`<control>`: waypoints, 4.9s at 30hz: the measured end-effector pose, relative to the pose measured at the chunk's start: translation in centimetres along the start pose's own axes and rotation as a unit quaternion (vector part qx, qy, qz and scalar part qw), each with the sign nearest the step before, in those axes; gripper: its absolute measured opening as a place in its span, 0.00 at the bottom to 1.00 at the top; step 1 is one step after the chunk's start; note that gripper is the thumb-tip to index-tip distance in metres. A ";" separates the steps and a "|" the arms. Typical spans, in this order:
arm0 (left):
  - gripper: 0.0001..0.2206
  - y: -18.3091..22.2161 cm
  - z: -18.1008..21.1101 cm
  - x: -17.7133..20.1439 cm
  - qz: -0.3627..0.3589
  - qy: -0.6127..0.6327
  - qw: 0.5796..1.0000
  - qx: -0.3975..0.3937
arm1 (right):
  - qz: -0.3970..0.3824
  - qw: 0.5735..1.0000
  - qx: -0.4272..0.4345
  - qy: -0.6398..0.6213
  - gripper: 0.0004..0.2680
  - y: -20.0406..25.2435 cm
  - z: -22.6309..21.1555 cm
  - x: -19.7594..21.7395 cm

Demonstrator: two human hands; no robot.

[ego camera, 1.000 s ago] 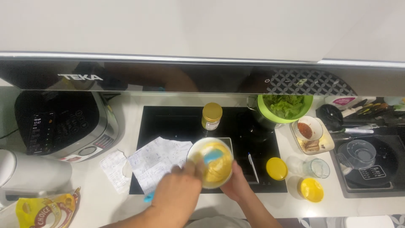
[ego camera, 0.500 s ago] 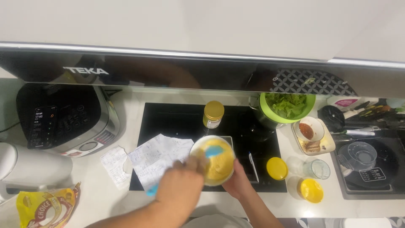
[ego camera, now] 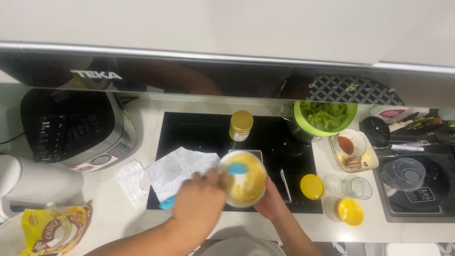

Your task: Mixing ingredients in a bowl using a spatula on a kitchen counter.

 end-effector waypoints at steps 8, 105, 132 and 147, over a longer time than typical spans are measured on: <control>0.08 1.7 1.9 6.8 0.149 -0.128 0.963 -0.186 | 0.105 0.993 -0.044 0.041 0.38 2.6 -1.0 -3.7; 0.24 -0.5 -0.8 1.0 -0.083 0.023 0.996 -0.012 | -0.131 0.983 0.102 0.077 0.40 3.1 -4.4 -6.0; 0.11 24.0 -17.1 -21.0 0.047 0.135 0.852 0.504 | -0.310 0.938 -0.131 -0.084 0.31 2.5 4.7 -9.8; 0.24 37.0 -14.4 -36.9 -0.202 0.139 0.713 0.657 | -0.190 0.978 -0.072 -0.040 0.34 0.1 2.5 -5.6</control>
Point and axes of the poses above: each hand's wrist, its own y-axis away from the middle knuckle, its own x-axis out of the back of the hand, z = x × y, the point moved 9 cm from there along -y, towards the middle knuckle, and after that the axes turned 10 degrees about -y, right-handed, at the moved point
